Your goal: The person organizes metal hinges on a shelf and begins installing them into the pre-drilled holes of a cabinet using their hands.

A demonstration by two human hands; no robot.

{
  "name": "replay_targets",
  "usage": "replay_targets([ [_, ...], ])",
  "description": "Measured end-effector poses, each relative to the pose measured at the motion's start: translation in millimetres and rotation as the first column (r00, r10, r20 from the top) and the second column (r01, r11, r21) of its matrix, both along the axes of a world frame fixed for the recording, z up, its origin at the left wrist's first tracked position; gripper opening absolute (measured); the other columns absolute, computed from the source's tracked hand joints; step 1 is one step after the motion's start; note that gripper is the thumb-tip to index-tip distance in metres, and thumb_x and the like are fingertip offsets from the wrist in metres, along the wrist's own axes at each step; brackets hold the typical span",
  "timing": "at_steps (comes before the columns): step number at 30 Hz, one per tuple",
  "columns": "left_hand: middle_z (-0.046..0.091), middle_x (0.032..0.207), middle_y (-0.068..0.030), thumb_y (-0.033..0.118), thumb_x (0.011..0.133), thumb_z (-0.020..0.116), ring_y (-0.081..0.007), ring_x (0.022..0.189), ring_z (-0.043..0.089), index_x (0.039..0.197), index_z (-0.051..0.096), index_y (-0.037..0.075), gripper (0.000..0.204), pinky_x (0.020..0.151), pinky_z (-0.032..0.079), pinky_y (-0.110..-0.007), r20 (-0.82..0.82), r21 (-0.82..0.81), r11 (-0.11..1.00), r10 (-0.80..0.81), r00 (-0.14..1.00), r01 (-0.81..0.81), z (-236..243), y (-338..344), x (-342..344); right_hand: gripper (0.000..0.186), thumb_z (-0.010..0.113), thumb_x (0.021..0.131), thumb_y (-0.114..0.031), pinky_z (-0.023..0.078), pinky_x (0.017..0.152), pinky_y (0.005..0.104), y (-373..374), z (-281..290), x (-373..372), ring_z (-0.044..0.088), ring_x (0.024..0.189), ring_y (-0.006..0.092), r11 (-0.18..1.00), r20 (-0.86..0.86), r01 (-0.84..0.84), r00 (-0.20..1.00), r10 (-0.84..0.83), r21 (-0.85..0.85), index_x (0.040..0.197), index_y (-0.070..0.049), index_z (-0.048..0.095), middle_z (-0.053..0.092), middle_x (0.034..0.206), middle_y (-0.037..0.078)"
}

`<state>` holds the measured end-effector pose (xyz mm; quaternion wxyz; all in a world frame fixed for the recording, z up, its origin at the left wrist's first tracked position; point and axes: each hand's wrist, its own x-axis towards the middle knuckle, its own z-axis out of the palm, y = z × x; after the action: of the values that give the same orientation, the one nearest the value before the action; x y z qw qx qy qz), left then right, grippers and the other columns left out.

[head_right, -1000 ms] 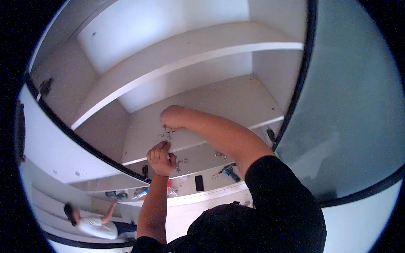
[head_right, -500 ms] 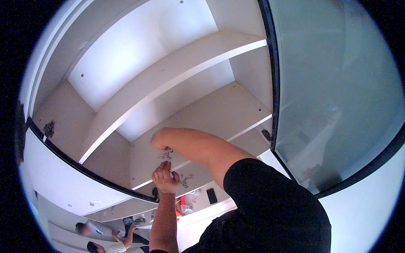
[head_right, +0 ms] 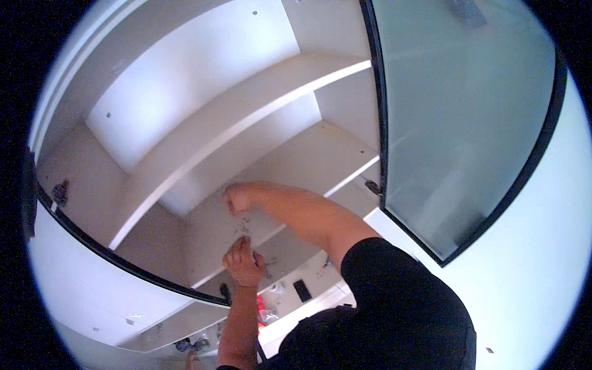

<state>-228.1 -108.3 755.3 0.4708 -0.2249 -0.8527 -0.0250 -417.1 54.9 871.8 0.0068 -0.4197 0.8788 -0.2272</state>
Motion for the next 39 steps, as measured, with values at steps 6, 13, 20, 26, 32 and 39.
replay_targets([
  [6,0.066,0.135,-0.0059,0.022,0.081,0.067,-0.0292,0.122,0.060,0.131,0.068,0.011,0.051,0.102,0.043,-0.051,0.077,0.054,0.998,0.037,0.996,-0.041,-2,-18,18,0.020,0.074,0.076,-0.010,0.056,0.074,0.0488,161,-9,60,0.070,0.080,0.0377,0.921,-0.133,0.214,0.954,-0.269,-0.326,0.095,-0.007,0.067,0.073,0.093,0.017],
  [13,0.066,0.136,-0.0058,0.020,0.084,0.066,-0.0284,0.121,0.061,0.131,0.068,0.012,0.048,0.103,0.042,-0.051,0.034,0.065,0.998,-0.026,0.999,0.023,-5,-12,6,0.016,0.066,0.088,-0.016,0.061,0.078,0.0492,304,-7,156,0.075,0.094,0.0356,0.545,-0.549,0.828,0.519,-0.655,0.133,0.102,-0.008,0.065,0.075,0.094,0.013],
  [20,0.067,0.136,-0.0052,0.018,0.086,0.066,-0.0278,0.120,0.063,0.131,0.069,0.013,0.045,0.103,0.042,-0.049,-0.009,0.099,0.995,-0.021,1.000,0.021,-10,-10,1,0.015,0.063,0.091,-0.015,0.061,0.077,0.0482,318,-59,183,0.074,0.091,0.0356,0.586,-0.521,0.778,0.605,-0.602,0.227,0.104,-0.008,0.066,0.074,0.091,0.013],
  [26,0.068,0.136,-0.0043,0.019,0.087,0.066,-0.0255,0.120,0.063,0.131,0.069,0.013,0.045,0.105,0.041,-0.047,0.002,0.073,0.997,0.006,1.000,-0.006,0,-7,9,0.016,0.065,0.094,-0.018,0.059,0.080,0.0504,346,-105,188,0.073,0.090,0.0393,0.562,-0.200,0.827,0.553,-0.809,0.012,0.106,-0.011,0.072,0.075,0.096,0.015],
  [32,0.068,0.136,-0.0032,0.020,0.088,0.068,-0.0244,0.121,0.062,0.131,0.069,0.014,0.044,0.105,0.041,-0.047,0.007,0.034,0.999,0.002,1.000,-0.002,-5,-5,5,0.014,0.071,0.091,-0.022,0.059,0.079,0.0498,330,-126,221,0.074,0.087,0.0397,0.631,-0.093,0.766,0.624,-0.776,-0.122,0.099,-0.010,0.073,0.076,0.097,0.015],
  [39,0.069,0.132,-0.0102,0.021,0.088,0.070,-0.0297,0.118,0.066,0.128,0.070,0.011,0.041,0.103,0.047,-0.049,0.159,0.081,0.997,-0.025,0.987,0.012,11,-7,19,0.013,0.074,0.092,-0.013,0.060,0.076,0.0412,240,-91,198,0.075,0.085,0.0333,0.706,0.104,0.623,0.770,-0.630,-0.337,0.104,-0.007,0.075,0.076,0.099,0.013],
])
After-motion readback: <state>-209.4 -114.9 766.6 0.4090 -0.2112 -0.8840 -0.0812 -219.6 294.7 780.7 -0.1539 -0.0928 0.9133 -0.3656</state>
